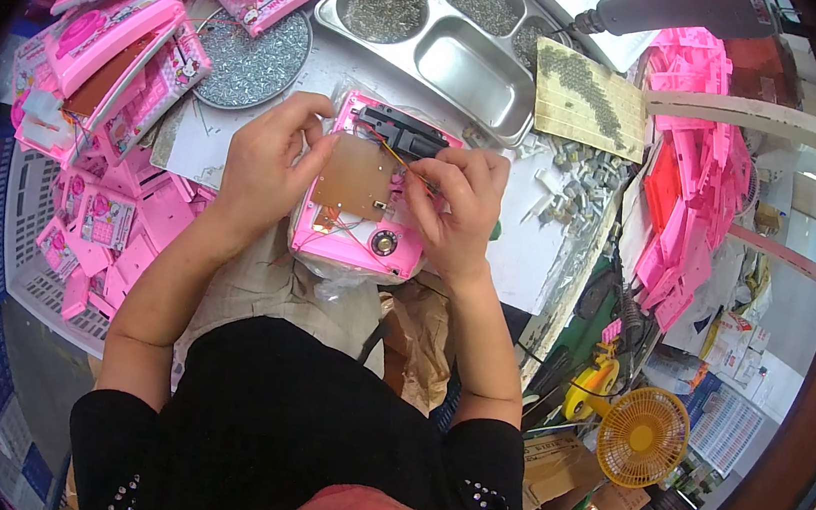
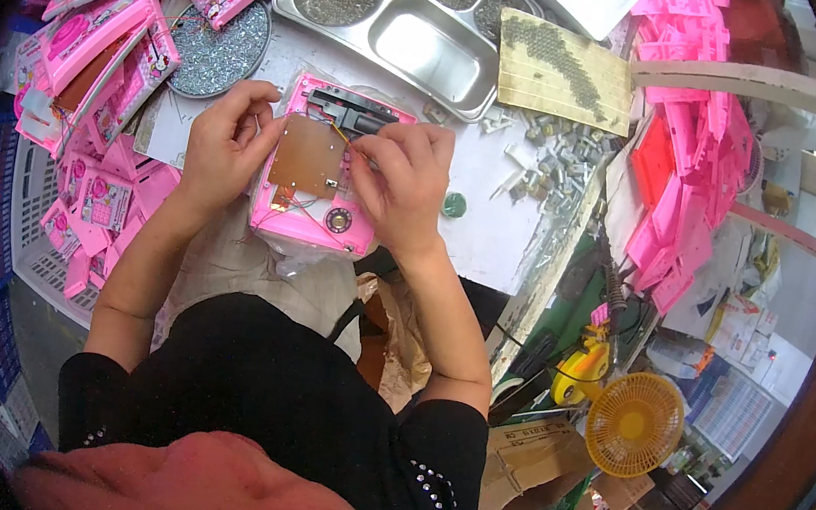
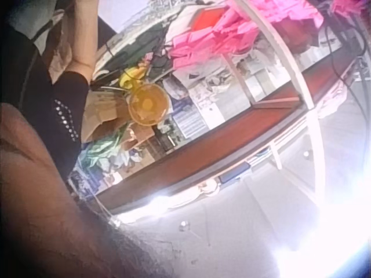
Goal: Assembling a pink electronic toy by soldering internal wires and screwing the outer housing together at a workbench.
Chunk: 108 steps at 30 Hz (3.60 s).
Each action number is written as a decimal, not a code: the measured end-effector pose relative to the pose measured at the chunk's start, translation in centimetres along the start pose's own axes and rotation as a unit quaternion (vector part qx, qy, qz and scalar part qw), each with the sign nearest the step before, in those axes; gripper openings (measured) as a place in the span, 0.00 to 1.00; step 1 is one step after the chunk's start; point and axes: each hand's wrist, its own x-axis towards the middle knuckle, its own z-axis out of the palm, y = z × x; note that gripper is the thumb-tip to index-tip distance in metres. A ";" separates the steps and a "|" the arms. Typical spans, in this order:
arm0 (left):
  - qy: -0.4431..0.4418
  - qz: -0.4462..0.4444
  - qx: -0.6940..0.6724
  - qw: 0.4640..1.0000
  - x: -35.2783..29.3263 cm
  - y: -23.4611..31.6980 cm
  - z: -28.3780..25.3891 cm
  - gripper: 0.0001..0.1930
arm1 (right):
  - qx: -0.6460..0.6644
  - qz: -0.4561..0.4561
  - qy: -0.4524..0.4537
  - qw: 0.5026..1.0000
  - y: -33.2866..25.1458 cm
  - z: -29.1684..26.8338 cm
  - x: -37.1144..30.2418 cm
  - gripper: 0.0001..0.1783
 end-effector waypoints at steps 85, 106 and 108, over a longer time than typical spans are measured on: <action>-0.217 0.093 0.011 0.972 2.3 6.2 2.7 0.07 | 0.169 0.363 0.553 0.730 5.7 -22.8 -21.3 0.20; -0.278 -0.054 -0.060 0.957 2.9 6.5 3.9 0.05 | 0.312 0.302 0.408 0.803 -0.9 -11.8 -13.8 0.17; -0.258 0.051 0.000 0.965 2.7 5.3 4.2 0.05 | 0.386 0.290 0.296 0.824 -0.2 -10.3 -12.4 0.19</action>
